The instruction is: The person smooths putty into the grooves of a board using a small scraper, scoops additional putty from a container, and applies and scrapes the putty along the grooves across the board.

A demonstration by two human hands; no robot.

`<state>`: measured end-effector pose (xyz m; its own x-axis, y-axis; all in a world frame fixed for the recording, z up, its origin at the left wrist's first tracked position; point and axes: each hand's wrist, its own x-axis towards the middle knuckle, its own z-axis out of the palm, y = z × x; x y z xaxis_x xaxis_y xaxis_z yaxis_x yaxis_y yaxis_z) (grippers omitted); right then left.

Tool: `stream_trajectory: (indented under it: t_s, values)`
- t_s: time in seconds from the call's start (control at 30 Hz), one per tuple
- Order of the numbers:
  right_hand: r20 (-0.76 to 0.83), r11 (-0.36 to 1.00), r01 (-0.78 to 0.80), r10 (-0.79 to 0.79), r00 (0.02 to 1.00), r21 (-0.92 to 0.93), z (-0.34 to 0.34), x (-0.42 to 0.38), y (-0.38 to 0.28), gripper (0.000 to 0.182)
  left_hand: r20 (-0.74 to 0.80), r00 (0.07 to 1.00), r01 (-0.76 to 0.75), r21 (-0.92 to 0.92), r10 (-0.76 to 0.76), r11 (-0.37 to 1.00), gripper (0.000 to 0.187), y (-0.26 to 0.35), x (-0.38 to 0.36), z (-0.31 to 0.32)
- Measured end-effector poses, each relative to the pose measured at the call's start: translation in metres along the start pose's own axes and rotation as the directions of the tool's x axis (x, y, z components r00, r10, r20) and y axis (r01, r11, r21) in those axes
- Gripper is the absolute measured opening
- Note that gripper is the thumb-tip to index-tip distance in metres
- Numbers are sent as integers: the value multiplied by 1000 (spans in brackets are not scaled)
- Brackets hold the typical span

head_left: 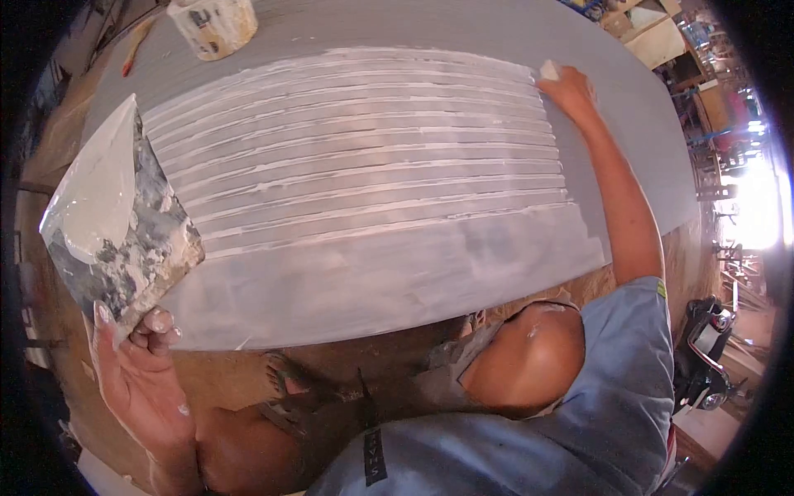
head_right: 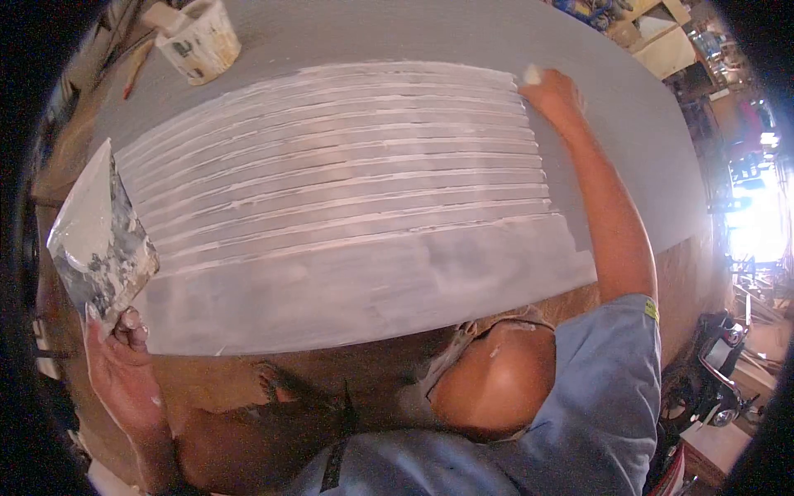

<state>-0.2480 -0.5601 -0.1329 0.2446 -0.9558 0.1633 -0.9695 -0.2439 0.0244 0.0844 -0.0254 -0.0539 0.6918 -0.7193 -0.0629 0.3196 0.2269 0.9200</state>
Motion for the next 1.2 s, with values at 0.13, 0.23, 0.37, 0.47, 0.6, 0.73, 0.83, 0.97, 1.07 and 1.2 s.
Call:
stream_trajectory:
  t_s: [0.13,0.23,0.37,0.47,0.6,0.73,0.83,0.97,1.07,1.2]
  values:
    - [-10,988,-26,28,1000,155,30,47,51,56,-314,946,-58,65,75,996,40,-17,-6,8]
    - [85,848,63,-126,988,526,5,16,-32,49,-208,972,-117,-43,105,992,35,-21,-9,18]
    - [7,572,348,-526,850,743,18,-15,-185,39,-475,873,-78,91,112,993,39,-26,-5,42]
    - [11,599,456,-613,790,659,21,-35,-290,46,-403,907,-106,59,120,993,40,-29,-4,37]
    - [-48,600,496,-606,794,627,40,-39,-361,48,-402,909,-101,38,108,994,41,-30,-5,34]
    - [9,694,431,-533,846,577,42,-50,-368,52,-425,897,-141,-17,120,990,41,-32,-3,40]
    - [25,738,422,-510,860,526,22,-46,-347,52,-275,955,-121,-33,107,992,39,-29,-6,26]
    - [56,793,441,-507,860,421,1,-31,-285,47,-97,988,-119,-19,117,993,39,-21,-6,33]
    - [72,848,424,-467,881,317,-6,-9,-209,40,-65,989,-134,21,135,991,40,-19,-8,41]
    - [27,870,395,-421,907,296,-4,-13,-146,38,-35,987,-158,49,159,986,39,-20,-7,11]
